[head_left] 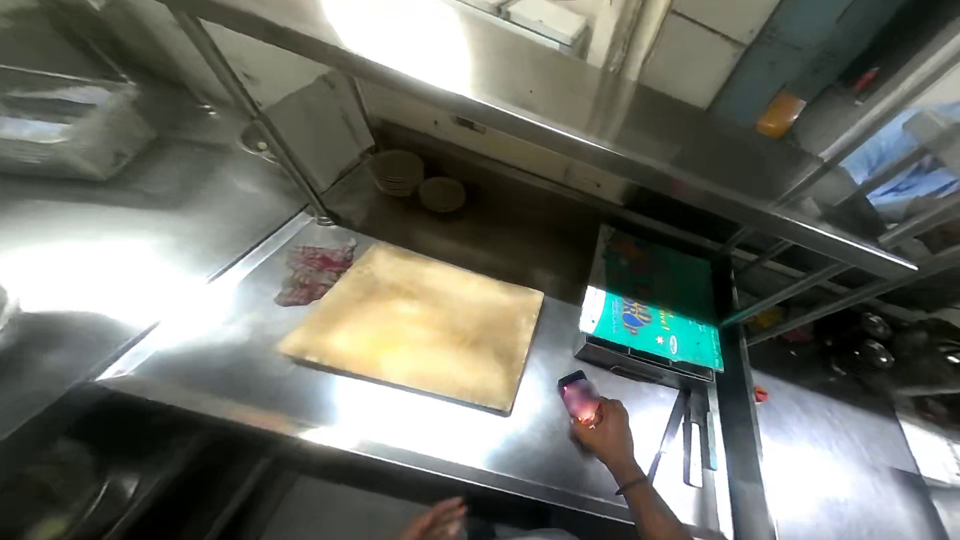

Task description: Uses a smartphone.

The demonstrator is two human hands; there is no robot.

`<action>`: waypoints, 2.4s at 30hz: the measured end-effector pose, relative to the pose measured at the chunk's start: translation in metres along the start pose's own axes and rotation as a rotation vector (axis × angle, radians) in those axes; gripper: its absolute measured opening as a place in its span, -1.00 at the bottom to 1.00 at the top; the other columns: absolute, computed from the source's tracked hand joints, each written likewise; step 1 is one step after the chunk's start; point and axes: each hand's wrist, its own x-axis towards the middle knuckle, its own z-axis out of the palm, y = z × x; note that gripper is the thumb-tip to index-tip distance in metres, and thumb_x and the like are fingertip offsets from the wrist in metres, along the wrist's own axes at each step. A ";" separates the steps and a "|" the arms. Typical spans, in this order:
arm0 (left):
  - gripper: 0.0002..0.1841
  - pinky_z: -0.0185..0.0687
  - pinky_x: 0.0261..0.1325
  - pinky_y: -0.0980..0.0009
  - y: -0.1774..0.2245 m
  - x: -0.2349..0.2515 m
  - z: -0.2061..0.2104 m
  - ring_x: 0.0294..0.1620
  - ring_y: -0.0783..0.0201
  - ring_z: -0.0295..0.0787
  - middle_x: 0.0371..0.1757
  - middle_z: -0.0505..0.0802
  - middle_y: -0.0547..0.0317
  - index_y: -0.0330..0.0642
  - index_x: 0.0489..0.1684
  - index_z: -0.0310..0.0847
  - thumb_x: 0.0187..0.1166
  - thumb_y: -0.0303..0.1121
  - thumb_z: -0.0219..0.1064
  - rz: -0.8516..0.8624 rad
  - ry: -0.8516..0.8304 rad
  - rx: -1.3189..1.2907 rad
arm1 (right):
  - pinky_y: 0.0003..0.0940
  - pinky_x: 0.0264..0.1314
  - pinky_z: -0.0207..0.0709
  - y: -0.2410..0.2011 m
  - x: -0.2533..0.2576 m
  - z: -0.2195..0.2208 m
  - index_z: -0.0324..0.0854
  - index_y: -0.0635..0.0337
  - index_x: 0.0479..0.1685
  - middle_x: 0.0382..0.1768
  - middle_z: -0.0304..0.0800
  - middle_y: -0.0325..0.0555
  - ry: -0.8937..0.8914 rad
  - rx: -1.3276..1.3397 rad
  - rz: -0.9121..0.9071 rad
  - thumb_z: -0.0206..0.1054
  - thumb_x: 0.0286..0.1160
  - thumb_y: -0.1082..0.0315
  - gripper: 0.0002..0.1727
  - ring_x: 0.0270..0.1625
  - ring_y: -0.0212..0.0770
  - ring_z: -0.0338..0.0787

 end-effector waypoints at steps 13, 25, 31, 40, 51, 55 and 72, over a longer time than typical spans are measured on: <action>-0.10 0.50 0.57 -0.04 0.097 0.093 0.154 0.53 -0.01 0.58 0.52 0.63 -0.12 -0.13 0.76 0.11 0.61 0.41 -0.05 -0.053 -0.510 -0.802 | -0.09 0.40 0.65 -0.043 -0.167 -0.034 0.64 0.15 0.44 0.28 0.73 0.03 0.328 0.274 0.065 0.66 -0.15 -0.37 0.06 0.36 -0.09 0.69; -0.15 0.43 0.61 -0.04 0.128 0.039 0.317 0.54 -0.04 0.56 0.51 0.61 -0.21 -0.19 0.72 0.18 0.68 0.35 -0.10 -0.123 -0.951 -0.715 | -0.05 0.26 0.72 0.064 -0.268 -0.114 0.64 0.17 0.44 0.31 0.71 0.08 0.692 0.211 0.332 0.64 -0.16 -0.37 0.07 0.33 -0.01 0.71; -0.15 0.45 0.61 -0.04 0.115 -0.013 0.444 0.52 -0.01 0.59 0.49 0.65 -0.17 -0.18 0.68 0.25 0.64 0.37 -0.07 -0.119 -1.077 -0.614 | -0.05 0.29 0.70 0.163 -0.343 -0.157 0.65 0.15 0.45 0.30 0.72 0.06 0.845 0.190 0.417 0.61 -0.10 -0.39 0.04 0.33 -0.03 0.71; -0.19 0.33 0.69 -0.05 0.086 -0.082 0.599 0.63 0.02 0.47 0.57 0.59 -0.10 -0.17 0.68 0.28 0.67 0.32 -0.03 -0.317 -1.323 -0.501 | -0.07 0.36 0.66 0.267 -0.462 -0.195 0.57 0.17 0.55 0.32 0.69 0.06 0.960 0.277 0.698 0.62 0.00 -0.38 0.08 0.36 -0.04 0.67; -0.09 0.58 0.47 -0.09 0.051 -0.111 0.782 0.48 -0.12 0.62 0.50 0.64 -0.23 -0.13 0.70 0.26 0.61 0.45 -0.15 -0.480 -1.537 -0.087 | -0.18 0.25 0.82 0.385 -0.558 -0.215 0.27 0.46 0.66 0.36 0.72 0.15 1.168 1.272 0.623 0.27 0.66 0.41 -0.39 0.27 -0.10 0.83; -0.11 0.56 0.50 -0.12 0.043 -0.116 0.864 0.47 -0.11 0.64 0.48 0.67 -0.19 -0.13 0.72 0.23 0.64 0.43 -0.21 -0.476 -1.573 0.077 | 0.10 0.20 0.84 0.445 -0.577 -0.235 0.13 0.44 0.71 0.34 0.73 0.23 1.041 1.649 0.566 0.10 0.70 0.58 -0.42 0.23 0.12 0.86; -0.17 0.68 0.40 -0.01 0.032 -0.120 1.207 0.37 0.07 0.73 0.36 0.77 -0.03 -0.02 0.58 0.45 0.68 0.40 -0.34 -0.720 -1.776 0.264 | 0.23 0.50 0.58 0.719 -0.577 -0.366 0.22 0.14 0.67 0.46 0.67 0.13 1.344 2.191 0.226 -0.13 0.80 -0.26 -0.26 0.46 0.13 0.71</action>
